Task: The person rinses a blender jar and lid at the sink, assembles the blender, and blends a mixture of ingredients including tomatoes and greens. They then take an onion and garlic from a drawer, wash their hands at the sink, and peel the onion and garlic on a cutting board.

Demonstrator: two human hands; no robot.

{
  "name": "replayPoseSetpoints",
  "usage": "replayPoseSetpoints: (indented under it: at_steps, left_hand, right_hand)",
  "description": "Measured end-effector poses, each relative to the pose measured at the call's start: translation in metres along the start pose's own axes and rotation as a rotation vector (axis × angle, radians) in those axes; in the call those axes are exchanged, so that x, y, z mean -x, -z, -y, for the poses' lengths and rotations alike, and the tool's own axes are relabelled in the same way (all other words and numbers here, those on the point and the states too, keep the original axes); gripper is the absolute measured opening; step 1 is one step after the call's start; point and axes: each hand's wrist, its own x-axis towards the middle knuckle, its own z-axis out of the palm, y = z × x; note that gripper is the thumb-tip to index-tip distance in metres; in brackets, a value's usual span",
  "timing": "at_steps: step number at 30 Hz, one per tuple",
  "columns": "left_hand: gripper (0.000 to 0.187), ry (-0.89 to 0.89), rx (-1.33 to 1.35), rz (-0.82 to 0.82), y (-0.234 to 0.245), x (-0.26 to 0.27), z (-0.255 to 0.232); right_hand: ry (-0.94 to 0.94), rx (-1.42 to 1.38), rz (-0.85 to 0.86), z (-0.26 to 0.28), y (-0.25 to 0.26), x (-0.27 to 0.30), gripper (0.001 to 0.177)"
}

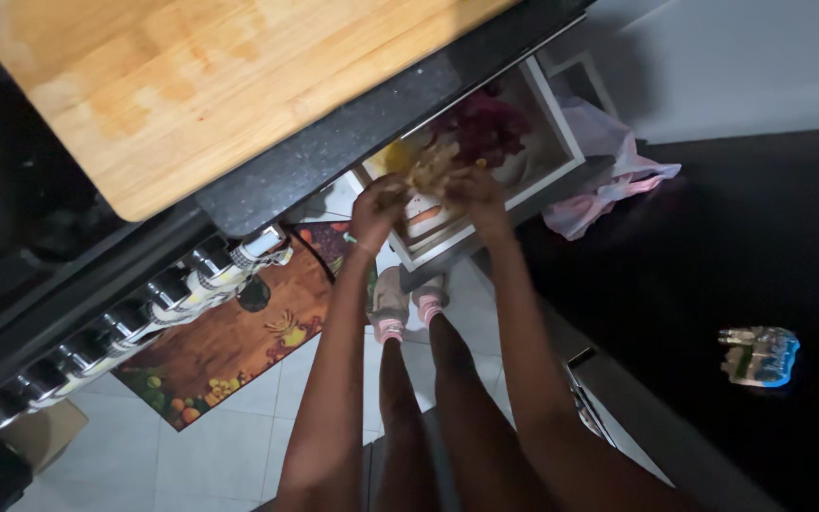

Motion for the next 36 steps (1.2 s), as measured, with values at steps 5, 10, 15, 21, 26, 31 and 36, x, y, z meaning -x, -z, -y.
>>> replayPoseSetpoints:
  at_steps: [5, 10, 15, 21, 26, 31, 36]
  left_hand:
    - [0.04, -0.107, -0.251, -0.143, -0.006, -0.015, 0.017]
    - [0.033, -0.084, -0.203, -0.154, 0.001, -0.009, 0.001]
    - [0.03, -0.097, -0.427, -0.197, -0.01, -0.002, -0.039]
    - [0.018, -0.125, -0.472, -0.171, -0.021, 0.011, -0.073]
    - [0.024, -0.158, -0.519, -0.159, -0.018, 0.011, -0.069]
    - [0.028, -0.15, -0.083, -0.263, -0.025, 0.0, -0.048]
    - [0.029, -0.003, 0.184, -0.356, -0.034, -0.005, -0.037]
  right_hand:
    - [0.4, 0.747, 0.151, 0.066, -0.061, 0.025, 0.022]
    - [0.101, 0.224, 0.133, 0.115, -0.096, 0.02, 0.032]
    - [0.111, 0.441, 0.232, 0.139, -0.109, 0.01, 0.032]
    - [0.295, 0.844, 0.215, 0.146, -0.109, 0.014, 0.029]
    - [0.26, 0.717, 0.22, 0.144, -0.106, 0.015, 0.028]
    - [0.029, 0.149, 0.133, 0.139, -0.109, 0.027, 0.034]
    - [0.121, 0.634, 0.079, 0.128, -0.122, 0.038, 0.026]
